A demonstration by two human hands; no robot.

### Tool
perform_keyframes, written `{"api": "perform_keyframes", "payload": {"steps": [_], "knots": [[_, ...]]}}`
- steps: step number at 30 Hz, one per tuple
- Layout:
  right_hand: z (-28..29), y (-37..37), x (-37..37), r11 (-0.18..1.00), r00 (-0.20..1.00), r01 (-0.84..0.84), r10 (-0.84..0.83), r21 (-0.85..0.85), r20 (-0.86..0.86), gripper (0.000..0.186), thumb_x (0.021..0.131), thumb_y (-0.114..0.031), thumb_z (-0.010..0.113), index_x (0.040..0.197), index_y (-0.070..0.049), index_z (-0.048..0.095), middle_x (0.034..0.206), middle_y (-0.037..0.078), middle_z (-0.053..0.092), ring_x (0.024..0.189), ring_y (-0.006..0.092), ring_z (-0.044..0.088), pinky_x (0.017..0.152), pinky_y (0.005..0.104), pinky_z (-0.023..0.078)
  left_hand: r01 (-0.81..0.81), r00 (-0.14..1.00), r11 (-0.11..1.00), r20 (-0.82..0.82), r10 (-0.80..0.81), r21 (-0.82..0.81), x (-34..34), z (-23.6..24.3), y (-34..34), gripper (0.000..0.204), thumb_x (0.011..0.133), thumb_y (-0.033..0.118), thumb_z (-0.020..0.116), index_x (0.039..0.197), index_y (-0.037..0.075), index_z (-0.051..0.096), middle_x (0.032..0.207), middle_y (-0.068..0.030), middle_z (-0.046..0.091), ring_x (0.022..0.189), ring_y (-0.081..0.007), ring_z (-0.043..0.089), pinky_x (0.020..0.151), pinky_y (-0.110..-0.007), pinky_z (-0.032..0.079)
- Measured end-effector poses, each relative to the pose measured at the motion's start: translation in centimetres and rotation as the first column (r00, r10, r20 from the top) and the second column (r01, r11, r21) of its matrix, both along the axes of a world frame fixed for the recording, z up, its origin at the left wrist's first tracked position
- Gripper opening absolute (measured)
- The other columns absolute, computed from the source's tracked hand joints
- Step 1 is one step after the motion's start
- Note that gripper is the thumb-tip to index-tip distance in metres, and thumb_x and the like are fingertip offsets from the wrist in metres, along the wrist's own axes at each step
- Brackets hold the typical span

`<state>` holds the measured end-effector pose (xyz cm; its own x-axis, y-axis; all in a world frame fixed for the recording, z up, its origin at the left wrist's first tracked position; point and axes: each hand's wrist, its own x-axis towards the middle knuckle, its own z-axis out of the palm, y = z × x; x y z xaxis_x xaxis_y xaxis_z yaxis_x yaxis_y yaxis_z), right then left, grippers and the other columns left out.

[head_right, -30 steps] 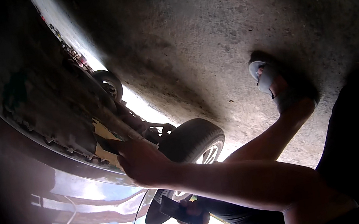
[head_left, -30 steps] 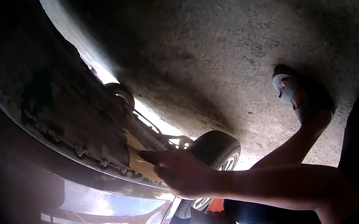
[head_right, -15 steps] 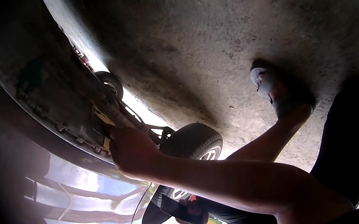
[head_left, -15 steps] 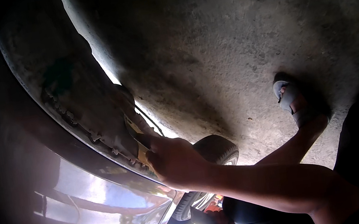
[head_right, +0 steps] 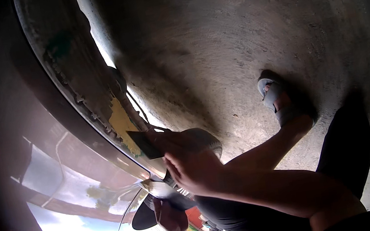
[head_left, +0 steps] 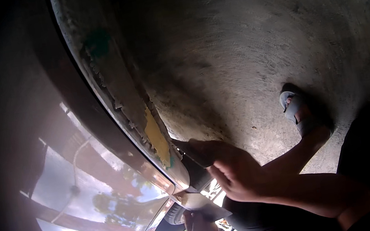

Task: The person applies yellow body filler to the side and rear bumper of a car using two metal spreaders. They smooth the filler over the surface and then walk around the vehicle to inspect the work.

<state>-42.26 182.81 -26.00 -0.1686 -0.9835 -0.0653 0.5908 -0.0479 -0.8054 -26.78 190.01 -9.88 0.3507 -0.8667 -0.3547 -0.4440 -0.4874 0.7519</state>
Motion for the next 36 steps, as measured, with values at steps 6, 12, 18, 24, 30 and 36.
{"api": "perform_keyframes", "payload": {"steps": [6,12,18,24,30,36], "knots": [[-1.8,1.1,-3.2,0.949,0.88,0.085,-0.215,-0.304,-0.423,0.04,0.079,-0.008,0.062,0.119,-0.004,0.057,0.116,0.014,0.06,0.108,0.0287,0.058,0.09,0.039,0.048,0.192,0.977,0.981,-0.084,-0.194,-0.039,-6.4,-0.8,-4.2,0.038,0.089,-0.003,0.045,0.127,-0.003,0.04,0.122,-0.0178,0.053,0.112,-0.0283,0.054,0.097,-0.043,0.045],[0.3,0.9,-3.1,0.906,0.886,0.044,-0.23,-0.421,-0.402,0.04,0.08,-0.017,0.062,0.119,-0.01,0.059,0.122,0.009,0.057,0.117,0.0269,0.051,0.098,0.0428,0.042,0.162,0.986,0.984,-0.057,-0.158,0.08,-9.6,-1.2,-5.4,0.038,0.091,0.003,0.051,0.125,-0.01,0.044,0.118,-0.0153,0.057,0.108,-0.0221,0.057,0.092,-0.033,0.048],[-2.2,1.6,-2.1,0.867,0.865,-0.172,-0.095,-0.468,-0.493,0.041,0.085,-0.012,0.056,0.126,-0.015,0.055,0.131,0.006,0.052,0.126,0.0227,0.045,0.107,0.0429,0.034,0.333,0.859,0.935,0.37,-0.353,0.119,-8.1,-0.6,-4.9,0.039,0.084,-0.012,0.044,0.122,-0.01,0.047,0.116,-0.0148,0.057,0.11,-0.0216,0.055,0.095,-0.032,0.044],[-5.3,-4.1,-3.7,0.811,0.793,-0.585,0.562,0.035,0.234,0.027,0.094,-0.016,0.05,0.117,-0.006,0.059,0.094,0.015,0.065,0.085,0.0212,0.062,0.074,0.0333,0.048,0.616,0.629,0.765,0.702,-0.333,-0.188,-1.5,1.5,-4.2,0.045,0.082,0.002,0.045,0.127,-0.003,0.041,0.108,-0.0154,0.056,0.097,-0.0228,0.058,0.086,-0.034,0.049],[-6.4,-10.0,-2.1,0.875,0.74,-0.483,0.399,0.016,0.541,0.027,0.092,-0.022,0.049,0.104,0.001,0.058,0.09,0.018,0.061,0.08,0.0245,0.056,0.074,0.0404,0.042,0.086,0.994,0.996,0.074,-0.086,0.004,4.9,-0.7,2.5,0.035,0.088,0.006,0.038,0.122,0.003,0.045,0.104,-0.0136,0.059,0.094,-0.0256,0.058,0.09,-0.041,0.046],[-5.1,-12.1,-1.1,0.88,0.696,-0.473,0.35,0.034,0.626,0.025,0.091,-0.016,0.046,0.104,0.002,0.057,0.1,0.021,0.06,0.091,0.0304,0.057,0.082,0.0431,0.043,-0.187,0.968,0.98,-0.158,0.197,0.072,5.8,-2.4,4.2,0.042,0.087,0.015,0.041,0.126,-0.001,0.042,0.112,-0.0184,0.056,0.104,-0.0325,0.055,0.096,-0.044,0.043]]}}
